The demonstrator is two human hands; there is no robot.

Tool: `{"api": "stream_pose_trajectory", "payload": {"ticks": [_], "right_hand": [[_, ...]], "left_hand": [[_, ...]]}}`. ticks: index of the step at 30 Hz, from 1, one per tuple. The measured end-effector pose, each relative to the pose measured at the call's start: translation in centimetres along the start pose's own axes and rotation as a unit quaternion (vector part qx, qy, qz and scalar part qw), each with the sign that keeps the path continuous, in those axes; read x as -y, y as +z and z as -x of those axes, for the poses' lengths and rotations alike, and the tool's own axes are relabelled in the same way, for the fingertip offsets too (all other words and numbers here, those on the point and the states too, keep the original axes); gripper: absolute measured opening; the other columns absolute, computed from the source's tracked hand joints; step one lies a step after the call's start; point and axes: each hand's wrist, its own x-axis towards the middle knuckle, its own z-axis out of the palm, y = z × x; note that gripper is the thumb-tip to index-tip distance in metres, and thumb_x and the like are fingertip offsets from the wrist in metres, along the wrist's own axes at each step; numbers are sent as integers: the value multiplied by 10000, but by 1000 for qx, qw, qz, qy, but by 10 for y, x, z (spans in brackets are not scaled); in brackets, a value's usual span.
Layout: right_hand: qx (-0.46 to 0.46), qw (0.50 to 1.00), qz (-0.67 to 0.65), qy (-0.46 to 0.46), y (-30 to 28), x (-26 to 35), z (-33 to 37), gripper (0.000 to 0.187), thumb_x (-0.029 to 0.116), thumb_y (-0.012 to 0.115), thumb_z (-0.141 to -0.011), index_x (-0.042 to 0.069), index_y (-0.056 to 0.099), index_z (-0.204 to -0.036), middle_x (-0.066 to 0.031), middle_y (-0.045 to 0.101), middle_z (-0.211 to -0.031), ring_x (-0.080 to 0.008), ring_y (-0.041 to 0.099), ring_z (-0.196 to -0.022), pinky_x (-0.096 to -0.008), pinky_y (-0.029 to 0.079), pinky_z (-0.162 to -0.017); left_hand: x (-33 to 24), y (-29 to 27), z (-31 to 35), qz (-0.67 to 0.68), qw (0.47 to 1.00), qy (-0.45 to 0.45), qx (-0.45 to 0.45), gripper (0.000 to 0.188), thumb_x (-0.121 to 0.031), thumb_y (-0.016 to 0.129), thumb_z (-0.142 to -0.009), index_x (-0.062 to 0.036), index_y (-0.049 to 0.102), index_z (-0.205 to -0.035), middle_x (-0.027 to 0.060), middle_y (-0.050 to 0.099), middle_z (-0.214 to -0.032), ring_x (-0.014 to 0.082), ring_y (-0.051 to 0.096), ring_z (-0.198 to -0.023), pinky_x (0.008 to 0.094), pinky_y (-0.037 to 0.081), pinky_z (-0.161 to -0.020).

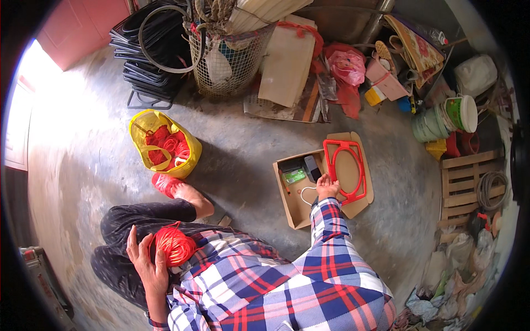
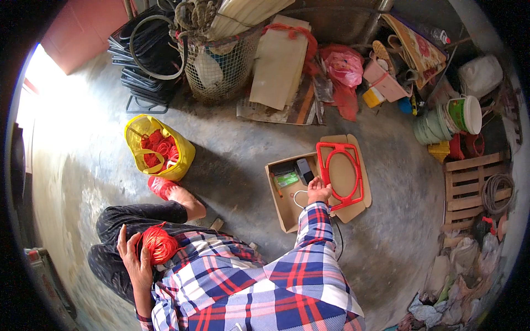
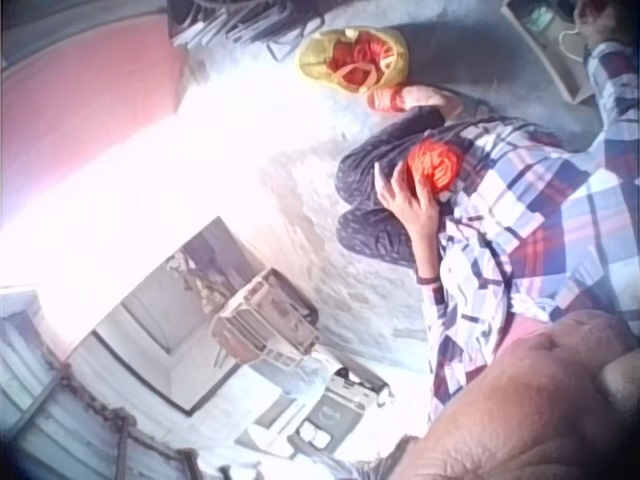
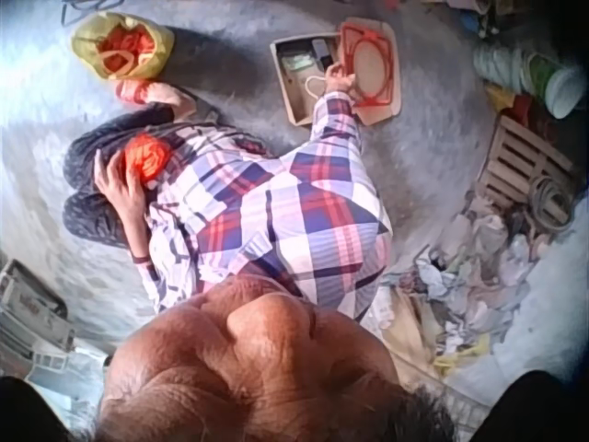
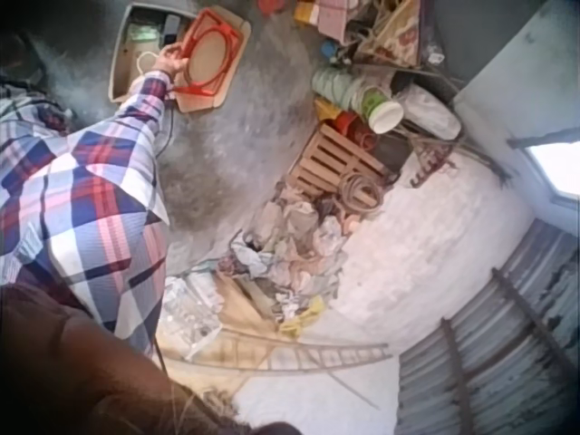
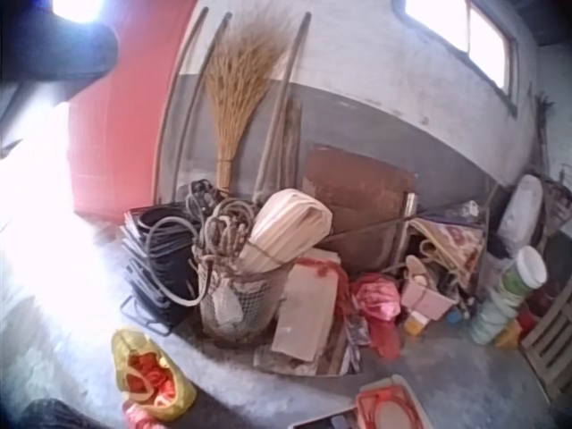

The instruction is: Manually wrap red string tightly around a plastic furniture frame component using a repetitive motion.

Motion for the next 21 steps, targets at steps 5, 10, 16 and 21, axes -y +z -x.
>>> {"api": "stream_pose_trajectory", "payload": {"ticks": [5, 10, 16, 21], "right_hand": [[42, 994, 96, 29, 6, -25, 9, 435, 485, 455, -968, 79, 598, -905, -54, 686, -823, -197, 631, -657, -340, 508, -605], [113, 939, 312, 89, 24, -107, 42, 247, 362, 544, -950, 129, 619, -920, -17, 680, -802, -158, 613, -650, -315, 453, -574], [251, 823, 473, 191, 55, -208, 112, 201, 300, 558, -944, 124, 639, -996, -16, 684, -807, -158, 615, -656, -319, 472, -566], [343, 715, 565, 227, 70, -289, 172, 211, 289, 576, -937, 122, 642, -1048, -29, 697, -828, -131, 635, -648, -293, 502, -533]], "left_hand": [[3, 0, 3, 19, 1000, -11, -9, 401, -333, 560, -903, 6, 612, -1109, 207, 384, -1460, 379, 341, -1343, 469, 241, -1111], [1, -8, 8, 40, 999, 23, 12, 330, -297, 617, -855, -12, 657, -1017, 175, 537, -1313, 385, 386, -1312, 491, 267, -1097], [-3, -32, 5, 111, 993, 38, 13, 204, -174, 700, -785, -7, 665, -897, 163, 625, -1141, 367, 533, -1165, 461, 407, -994], [2, -38, 17, 158, 987, 3, -26, 168, -66, 735, -722, -8, 661, -861, 127, 635, -966, 312, 584, -983, 392, 477, -831]]}}
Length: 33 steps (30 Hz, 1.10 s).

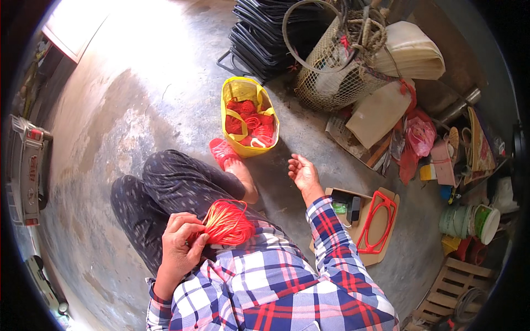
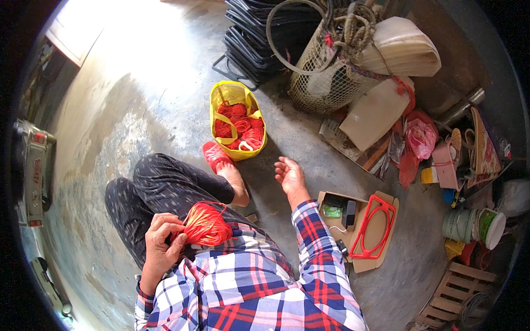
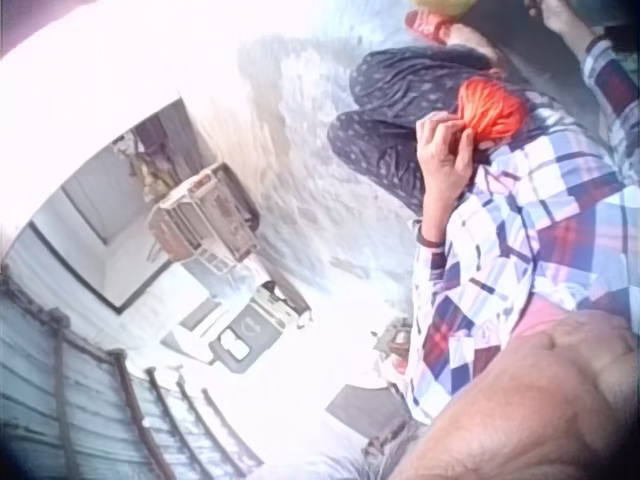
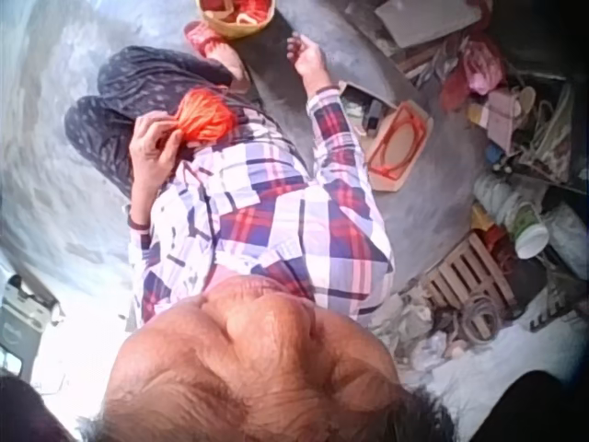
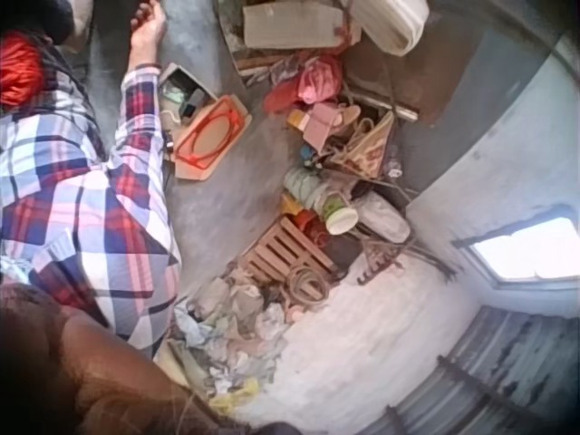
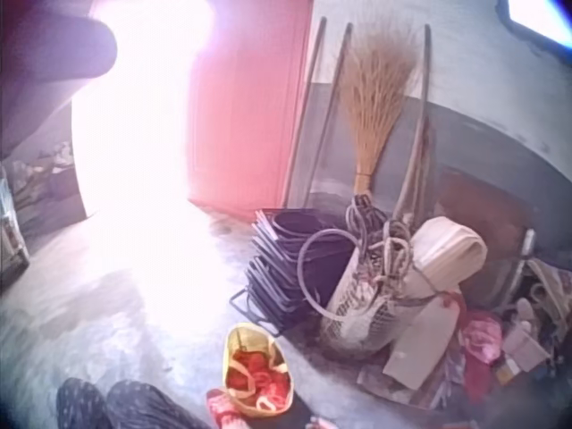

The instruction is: Manually wrap red string tightly around a plastic furniture frame component using a repetitive motion.

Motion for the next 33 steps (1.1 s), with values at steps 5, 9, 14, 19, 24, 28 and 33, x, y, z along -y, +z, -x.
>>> {"api": "stream_pose_trajectory", "payload": {"ticks": [5, 9, 14, 19, 24, 28, 33], "right_hand": [[36, 997, 61, -7, 61, -3, 9, 214, 278, 569, -942, 111, 632, -1061, -29, 692, -806, -116, 633, -640, -272, 498, -524], [46, 995, 84, -14, 65, 2, 20, 201, 273, 573, -941, 104, 625, -1035, -34, 686, -800, -120, 624, -641, -278, 495, -552], [53, 993, 100, -23, 49, 2, 25, 224, 305, 615, -904, 118, 644, -1025, -31, 684, -808, -106, 607, -640, -259, 475, -566], [-82, 991, 5, -109, -56, 28, 50, 143, 229, 657, -875, 113, 633, -956, -42, 672, -792, -111, 595, -617, -256, 454, -504], [-269, 951, -96, -121, -236, 37, 81, 119, 188, 675, -843, 106, 619, -909, -49, 673, -791, -149, 589, -623, -289, 429, -521], [-378, 898, -185, -127, -331, 7, 127, 135, 245, 591, -902, 112, 594, -882, -34, 681, -799, -150, 608, -660, -291, 432, -547], [-420, 836, -337, -105, -351, -29, 129, 328, 390, 504, -961, 74, 584, -1001, -55, 691, -886, -186, 641, -740, -305, 478, -603]], "left_hand": [[3, -5, 4, 40, 998, -46, -10, 175, -30, 744, -700, -7, 659, -852, 105, 622, -867, 269, 581, -860, 336, 484, -721], [1, -5, -4, 72, 996, -56, 8, 154, -51, 739, -709, -12, 652, -830, 104, 621, -847, 256, 587, -849, 342, 477, -745], [6, -9, -2, 168, 980, -108, -2, 118, 30, 643, -687, 12, 623, -801, 111, 602, -832, 223, 580, -826, 307, 458, -762], [47, -18, 5, 260, 952, -161, -11, 76, -65, 607, -867, 1, 596, -903, 44, 544, -903, 131, 522, -859, 245, 402, -797], [61, -29, -5, 241, 953, -180, -27, 131, -145, 604, -914, -15, 589, -903, 24, 562, -879, 114, 520, -835, 233, 402, -784], [79, -26, -4, 261, 950, -169, -24, 146, -163, 591, -934, -17, 600, -928, 23, 583, -869, 114, 528, -814, 241, 415, -774], [85, -29, -4, 319, 915, -237, -73, 154, -177, 572, -956, -29, 612, -969, 27, 610, -875, 107, 557, -781, 241, 448, -754]]}}
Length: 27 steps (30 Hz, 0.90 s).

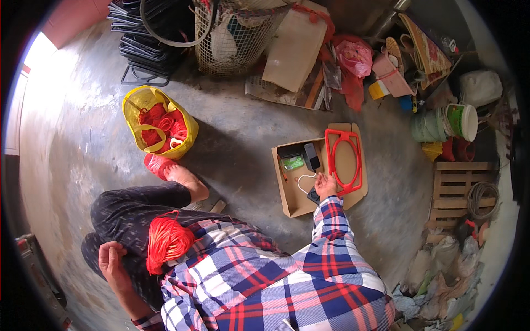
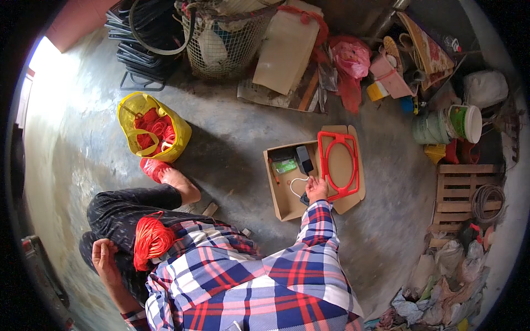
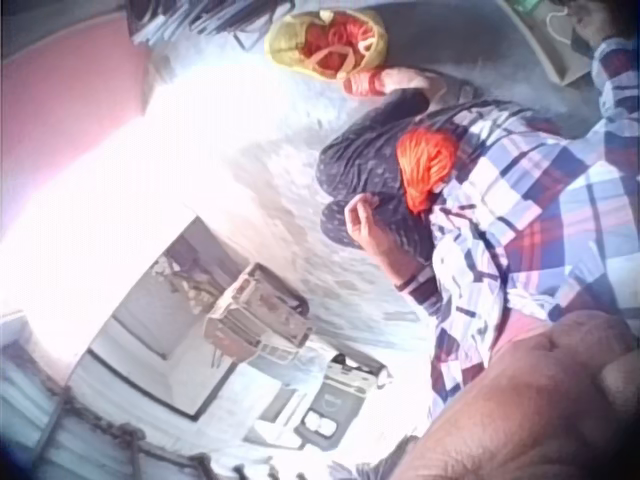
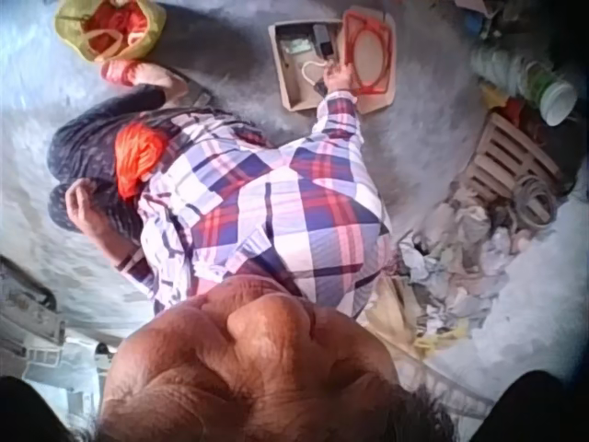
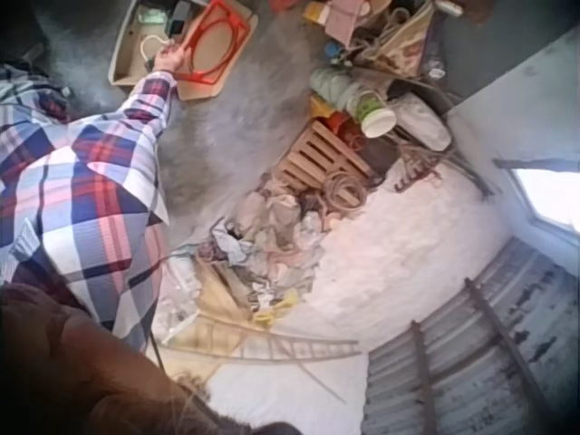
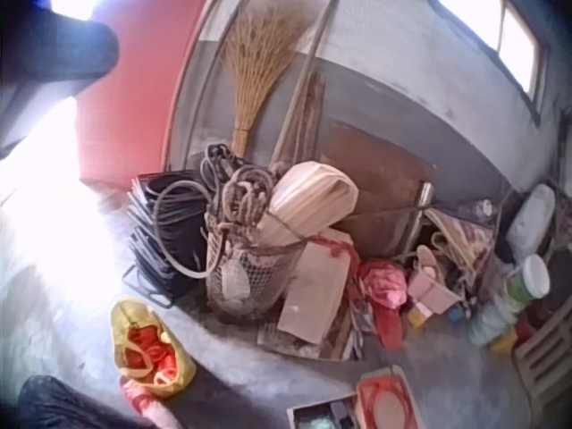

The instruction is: Manually wrap red string tightly around a plastic furniture frame component using a repetitive motion.

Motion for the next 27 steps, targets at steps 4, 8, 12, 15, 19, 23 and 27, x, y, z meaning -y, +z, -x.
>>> {"api": "stream_pose_trajectory", "payload": {"ticks": [4, 8, 12, 15, 19, 23, 27], "right_hand": [[0, 988, -153, 18, 13, -7, -8, 518, 509, 547, -930, 42, 532, -1154, -84, 679, -993, -240, 657, -818, -366, 549, -706], [-15, 954, -300, 21, 27, -2, -29, 528, 518, 628, -881, 44, 569, -1104, -87, 677, -919, -243, 653, -786, -404, 573, -701], [28, 932, -358, 47, 12, 7, -56, 542, 585, 585, -876, 50, 635, -947, -76, 683, -816, -226, 645, -724, -380, 557, -626], [27, 928, -365, 71, 7, 4, -54, 546, 593, 553, -891, 55, 645, -921, -66, 688, -818, -228, 646, -720, -369, 553, -610], [17, 929, -366, 53, -3, 2, -56, 501, 556, 583, -890, 71, 622, -1010, -52, 685, -900, -221, 644, -763, -377, 549, -632], [25, 928, -371, 1, -2, -3, -49, 442, 472, 597, -914, 65, 594, -1087, -42, 683, -963, -205, 640, -787, -358, 546, -653], [36, 932, -358, -31, -6, 12, -43, 370, 400, 582, -944, 71, 592, -1114, -43, 688, -987, -189, 641, -790, -317, 538, -651]], "left_hand": [[-7, 1, -3, -8, 1000, 2, 14, 143, -172, 572, -955, -34, 609, -968, 26, 611, -877, 103, 560, -779, 233, 454, -737], [1, -10, -7, -27, 999, 0, 26, 129, -164, 565, -967, -42, 605, -979, 18, 606, -866, 93, 557, -742, 233, 464, -709], [2, -9, -8, -19, 1000, -18, 16, 125, -173, 588, -950, -49, 604, -943, 19, 596, -850, 99, 547, -743, 232, 456, -703], [3, -11, -3, -5, 1000, -13, 1, 127, -176, 590, -950, -51, 603, -941, 15, 594, -848, 98, 548, -744, 233, 459, -699], [12, -19, -5, 4, 1000, -17, -3, 134, -184, 592, -951, -50, 599, -940, 13, 589, -845, 99, 549, -746, 234, 461, -699], [9, -21, -7, 6, 999, -30, 12, 136, -188, 588, -956, -53, 595, -937, 13, 582, -836, 93, 548, -746, 230, 463, -690], [15, -25, -10, 7, 1000, -28, 12, 136, -188, 587, -958, -55, 595, -935, 14, 584, -825, 89, 552, -732, 226, 469, -679]]}}
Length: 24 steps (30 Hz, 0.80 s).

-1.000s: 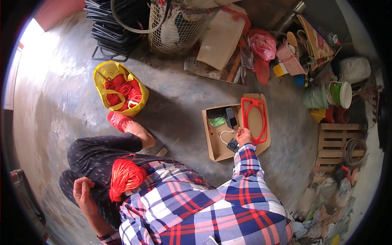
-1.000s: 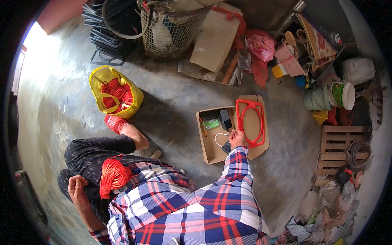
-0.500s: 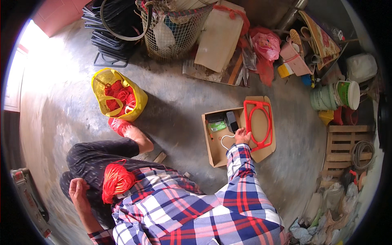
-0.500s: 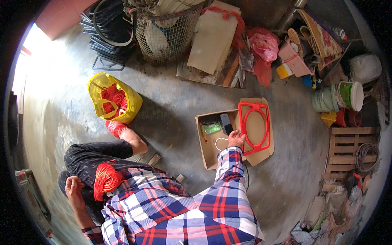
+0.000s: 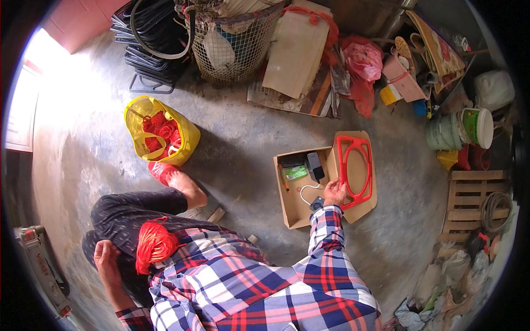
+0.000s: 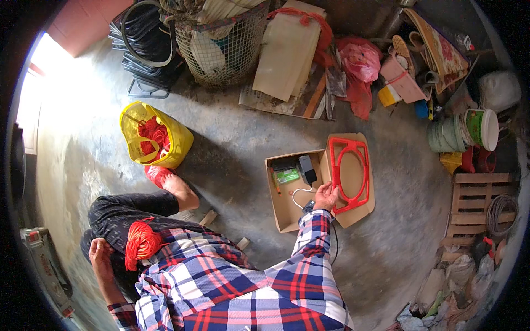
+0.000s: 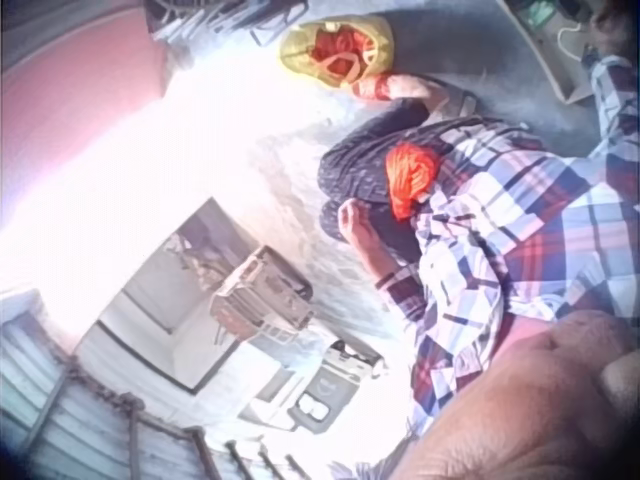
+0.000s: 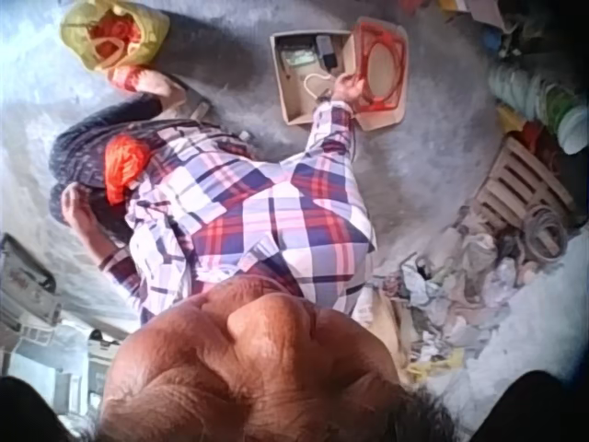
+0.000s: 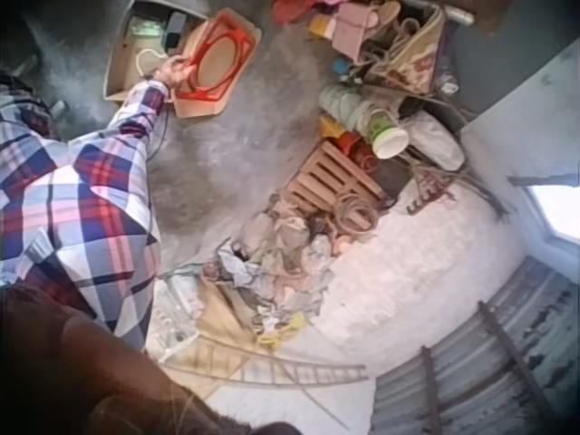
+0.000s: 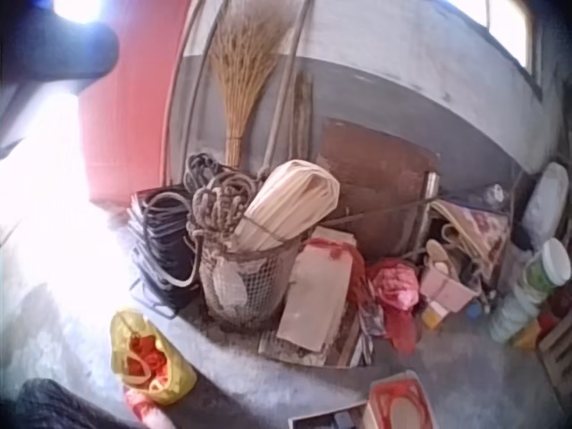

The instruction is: Manually wrap red string tightly around a plastic furniture frame component using a repetitive motion.

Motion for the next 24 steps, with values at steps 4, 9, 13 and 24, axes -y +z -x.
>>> {"api": "stream_pose_trajectory", "payload": {"ticks": [4, 9, 13, 24], "right_hand": [[101, 994, -4, 27, 9, 16, 9, 302, 354, 546, -969, 98, 599, -1121, -28, 700, -1003, -167, 659, -817, -324, 530, -657], [188, 982, 10, -4, 27, 15, 43, 342, 331, 532, -979, 76, 587, -1200, -33, 687, -1102, -137, 650, -845, -290, 489, -677], [284, 955, 70, -37, 53, 5, 92, 279, 265, 591, -953, 61, 608, -1143, -56, 654, -1167, -137, 615, -883, -300, 469, -704], [571, 807, 153, -24, 155, -35, 258, 246, 195, 730, -844, 86, 647, -1049, -48, 683, -928, -171, 597, -802, -342, 457, -712]], "left_hand": [[5, -2, -1, 4, 1000, 3, -14, 173, -216, 567, -971, -45, 591, -962, 21, 589, -805, 99, 553, -685, 236, 471, -656], [7, -3, -2, 5, 1000, 12, 5, 168, -210, 563, -970, -44, 588, -966, 31, 594, -797, 114, 561, -676, 236, 469, -653], [3, -1, -3, 32, 999, -1, 10, 121, -172, 574, -960, -54, 596, -947, 20, 591, -821, 104, 559, -720, 242, 477, -680], [-4, -3, 8, 64, 996, 66, 10, 132, -171, 578, -954, -42, 603, -965, 36, 595, -830, 113, 557, -719, 239, 466, -674]]}}
